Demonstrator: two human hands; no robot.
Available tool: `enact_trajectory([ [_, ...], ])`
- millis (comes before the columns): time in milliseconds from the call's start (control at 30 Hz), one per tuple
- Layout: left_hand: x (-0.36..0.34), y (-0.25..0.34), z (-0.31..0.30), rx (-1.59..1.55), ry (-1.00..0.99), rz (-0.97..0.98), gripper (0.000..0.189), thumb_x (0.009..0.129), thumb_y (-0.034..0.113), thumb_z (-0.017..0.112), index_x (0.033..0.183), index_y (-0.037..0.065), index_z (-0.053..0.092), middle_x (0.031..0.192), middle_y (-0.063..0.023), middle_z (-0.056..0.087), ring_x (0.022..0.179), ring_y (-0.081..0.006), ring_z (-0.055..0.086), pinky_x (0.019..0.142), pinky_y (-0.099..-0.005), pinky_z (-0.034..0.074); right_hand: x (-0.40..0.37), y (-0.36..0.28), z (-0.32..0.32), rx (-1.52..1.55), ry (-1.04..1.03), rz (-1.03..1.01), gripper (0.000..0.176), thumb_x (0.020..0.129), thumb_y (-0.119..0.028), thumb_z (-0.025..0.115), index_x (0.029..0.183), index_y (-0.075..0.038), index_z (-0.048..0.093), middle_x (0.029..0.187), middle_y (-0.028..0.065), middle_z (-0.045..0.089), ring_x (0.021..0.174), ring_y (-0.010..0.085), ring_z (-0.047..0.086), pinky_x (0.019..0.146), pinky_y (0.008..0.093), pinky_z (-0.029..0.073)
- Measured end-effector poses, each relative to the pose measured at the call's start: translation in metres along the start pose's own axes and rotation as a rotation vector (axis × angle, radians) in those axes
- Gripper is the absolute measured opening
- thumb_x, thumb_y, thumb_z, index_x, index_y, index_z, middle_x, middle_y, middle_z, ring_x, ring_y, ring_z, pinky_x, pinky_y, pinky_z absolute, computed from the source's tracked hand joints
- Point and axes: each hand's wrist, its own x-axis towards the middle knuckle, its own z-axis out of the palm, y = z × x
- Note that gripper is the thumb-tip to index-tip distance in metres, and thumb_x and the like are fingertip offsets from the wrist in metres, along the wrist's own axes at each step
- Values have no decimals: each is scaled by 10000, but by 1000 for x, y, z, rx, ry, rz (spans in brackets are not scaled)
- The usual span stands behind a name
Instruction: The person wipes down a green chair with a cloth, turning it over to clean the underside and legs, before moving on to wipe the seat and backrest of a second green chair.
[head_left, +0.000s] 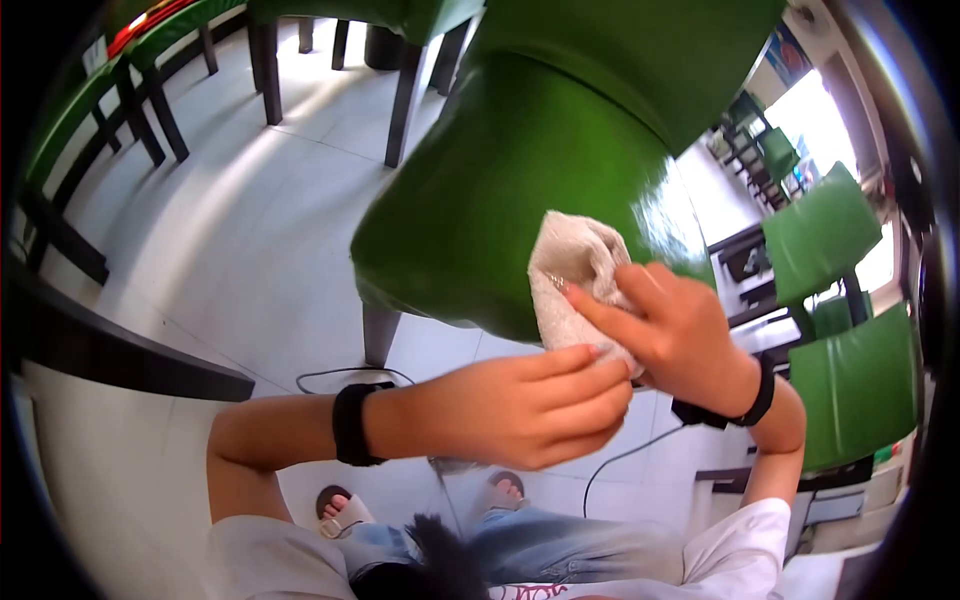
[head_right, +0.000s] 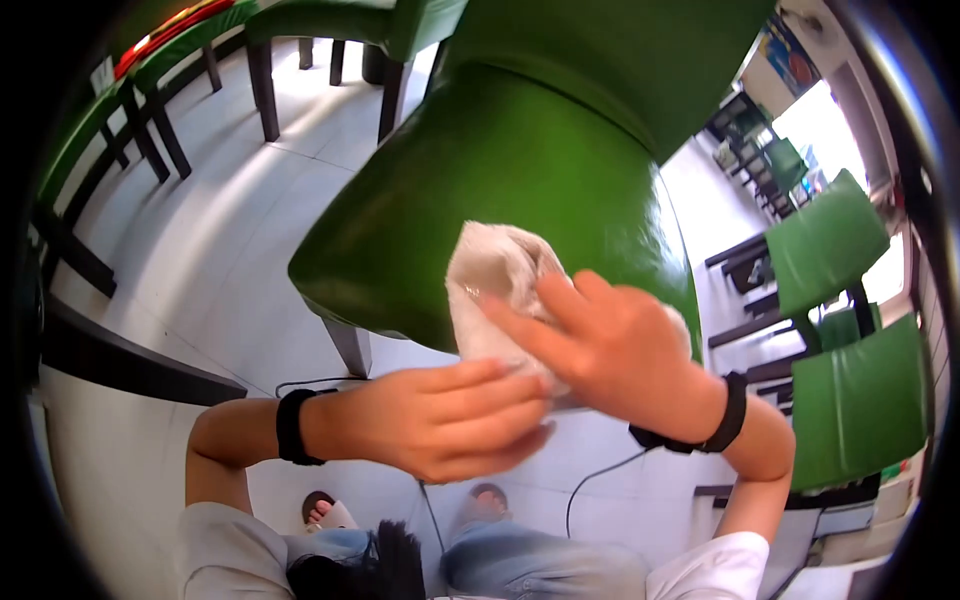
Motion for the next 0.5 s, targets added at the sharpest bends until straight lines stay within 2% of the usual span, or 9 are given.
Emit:
enact_trajectory([
  [33, -2, -1, -2, 5, -8, -55, 247, 791, 130, 608, 1016, 56, 678, 1122, -126, 598, 1044, -257, 607, 866, -377, 513, 2, -4, -1, -20, -43, 30, 482, 694, -134, 644, 1176, -136, 639, 897, 62, 580, 684, 181, 584, 516, 284, 481],
  [167, -7, -20, -25, -132, -15, -298, 267, 761, 81, 644, 1024, 37, 664, 1162, -126, 592, 1097, -253, 589, 919, -378, 480, 41, 15, 8, 156, 2, 34, 482, 710, -159, 664, 1190, -168, 629, 855, 49, 559, 701, 204, 600, 534, 308, 488],
  [200, -10, -29, -33, -154, -27, -349, 289, 752, 69, 657, 1037, 26, 652, 1182, -131, 588, 1112, -268, 581, 936, -388, 470, 53, 16, 3, 147, -78, 97, 519, 696, -130, 677, 1207, -201, 620, 848, 54, 552, 722, 234, 607, 558, 332, 496],
  [300, -13, -53, -52, -314, -86, -503, 351, 755, 56, 667, 1098, 4, 614, 1230, -144, 567, 1151, -302, 552, 966, -419, 446, 75, 36, 18, 227, -66, 99, 646, 633, -45, 706, 1235, -255, 598, 827, 62, 542, 734, 273, 608, 602, 363, 502],
  [433, -8, -101, -65, -522, -207, -459, 336, 821, 81, 649, 1134, -17, 578, 1261, -156, 547, 1201, -326, 504, 1000, -400, 419, 91, 59, 33, 282, -65, 138, 658, 648, -45, 703, 1255, -259, 571, 815, 64, 536, 735, 294, 601, 614, 382, 503],
  [500, -10, -137, -61, -562, -271, -400, 338, 875, 122, 616, 1184, -5, 565, 1289, -147, 535, 1227, -323, 484, 1021, -393, 396, 98, 81, 51, 185, -9, 140, 630, 668, -82, 708, 1255, -258, 561, 812, 67, 539, 720, 297, 606, 617, 388, 503],
])
